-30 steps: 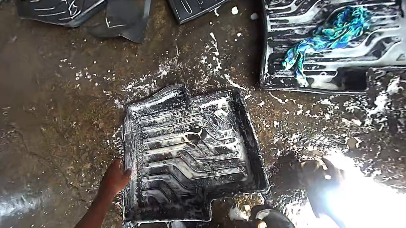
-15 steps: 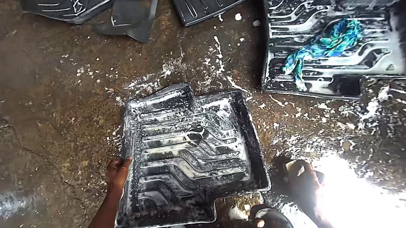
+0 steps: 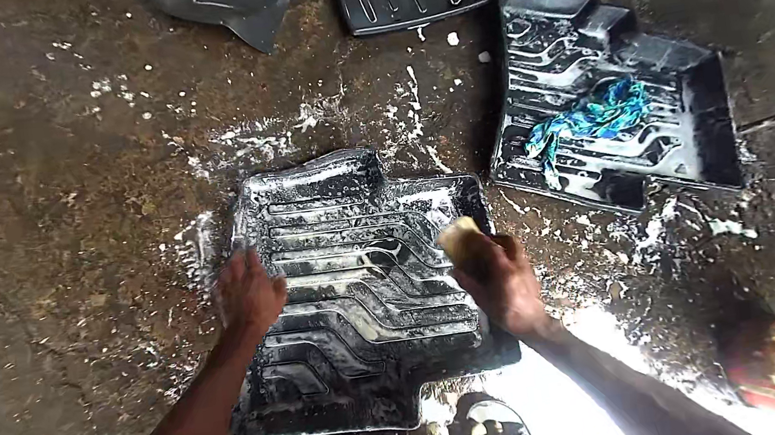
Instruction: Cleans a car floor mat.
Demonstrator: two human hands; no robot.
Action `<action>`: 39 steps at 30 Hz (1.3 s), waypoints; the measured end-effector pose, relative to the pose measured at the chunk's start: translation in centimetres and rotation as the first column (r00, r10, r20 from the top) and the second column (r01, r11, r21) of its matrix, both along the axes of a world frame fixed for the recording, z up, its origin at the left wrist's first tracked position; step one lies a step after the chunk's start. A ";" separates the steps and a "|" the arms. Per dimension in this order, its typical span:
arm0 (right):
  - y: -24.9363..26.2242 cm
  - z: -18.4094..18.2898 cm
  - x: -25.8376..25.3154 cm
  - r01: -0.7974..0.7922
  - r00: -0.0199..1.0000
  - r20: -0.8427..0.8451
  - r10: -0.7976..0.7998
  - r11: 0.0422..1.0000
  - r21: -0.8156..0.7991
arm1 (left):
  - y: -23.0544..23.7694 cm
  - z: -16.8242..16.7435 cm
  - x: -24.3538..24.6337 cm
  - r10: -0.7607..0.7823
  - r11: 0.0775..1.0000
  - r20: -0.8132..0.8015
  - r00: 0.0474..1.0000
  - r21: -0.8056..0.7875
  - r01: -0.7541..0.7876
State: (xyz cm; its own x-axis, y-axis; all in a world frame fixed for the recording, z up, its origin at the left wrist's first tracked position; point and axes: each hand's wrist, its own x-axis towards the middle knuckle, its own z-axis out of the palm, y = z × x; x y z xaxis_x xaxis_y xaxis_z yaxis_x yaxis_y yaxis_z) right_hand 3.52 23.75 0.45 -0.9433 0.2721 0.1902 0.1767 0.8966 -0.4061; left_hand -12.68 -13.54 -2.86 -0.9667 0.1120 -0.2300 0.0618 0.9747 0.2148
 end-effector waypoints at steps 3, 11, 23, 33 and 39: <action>-2.2 -1.8 -8.1 -0.210 0.976 -0.016 0.219 0.950 0.230 | 4.4 -3.0 -4.2 -0.205 0.975 -0.142 0.968 0.060 0.215; -0.1 -7.9 -10.9 -0.273 0.955 0.024 0.296 0.843 0.463 | 8.5 -8.2 -7.8 -0.115 0.989 -0.262 0.958 0.064 0.136; -4.0 -5.5 -12.8 -0.277 0.960 0.115 0.255 0.816 0.508 | 8.3 -7.2 -7.3 -0.092 0.990 -0.258 0.962 0.084 0.117; -3.2 -5.1 -17.1 -0.364 0.926 0.094 0.365 0.800 0.478 | 8.7 -7.3 -8.3 0.038 0.994 -0.260 0.965 0.113 -0.009; -4.5 -5.0 -21.1 -0.406 0.910 0.094 0.403 0.824 0.395 | 8.5 -6.8 -8.1 0.113 0.993 -0.229 0.967 0.064 -0.101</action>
State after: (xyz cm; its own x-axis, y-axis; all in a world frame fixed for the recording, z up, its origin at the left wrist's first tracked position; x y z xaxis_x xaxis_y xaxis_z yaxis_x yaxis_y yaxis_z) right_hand -17.56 19.30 -4.54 -0.9537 -0.2312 0.1924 -0.2358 0.9718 -0.0008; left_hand -20.74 -5.04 -9.69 -0.9999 0.0107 0.0055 0.0118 0.9664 0.2568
